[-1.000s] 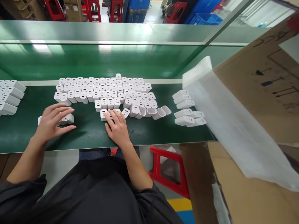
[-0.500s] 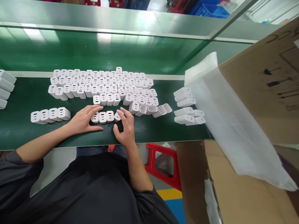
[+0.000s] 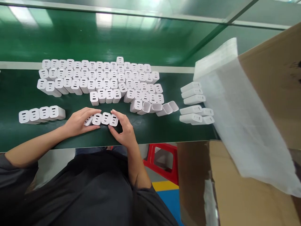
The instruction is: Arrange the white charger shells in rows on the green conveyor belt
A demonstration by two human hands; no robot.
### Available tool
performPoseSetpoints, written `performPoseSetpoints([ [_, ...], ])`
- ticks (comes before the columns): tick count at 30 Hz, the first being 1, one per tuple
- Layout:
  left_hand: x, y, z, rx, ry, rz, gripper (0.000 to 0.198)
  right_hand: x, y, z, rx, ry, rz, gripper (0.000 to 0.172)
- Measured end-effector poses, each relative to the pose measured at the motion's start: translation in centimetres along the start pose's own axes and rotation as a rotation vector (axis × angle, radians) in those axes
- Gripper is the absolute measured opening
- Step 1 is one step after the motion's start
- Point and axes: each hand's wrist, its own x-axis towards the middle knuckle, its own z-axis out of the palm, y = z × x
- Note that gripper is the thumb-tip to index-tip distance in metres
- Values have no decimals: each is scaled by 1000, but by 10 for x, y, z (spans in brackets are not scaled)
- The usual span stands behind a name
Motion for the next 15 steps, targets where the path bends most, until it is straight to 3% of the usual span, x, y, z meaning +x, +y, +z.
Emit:
performPoseSetpoints([
  [10,1,0,-4,28,-23,21,53,1,-3,-1,-10,-7,-28,64],
  [15,3,0,-14,27,-90,22,66,1,-2,-2,1,-23,-38,65],
])
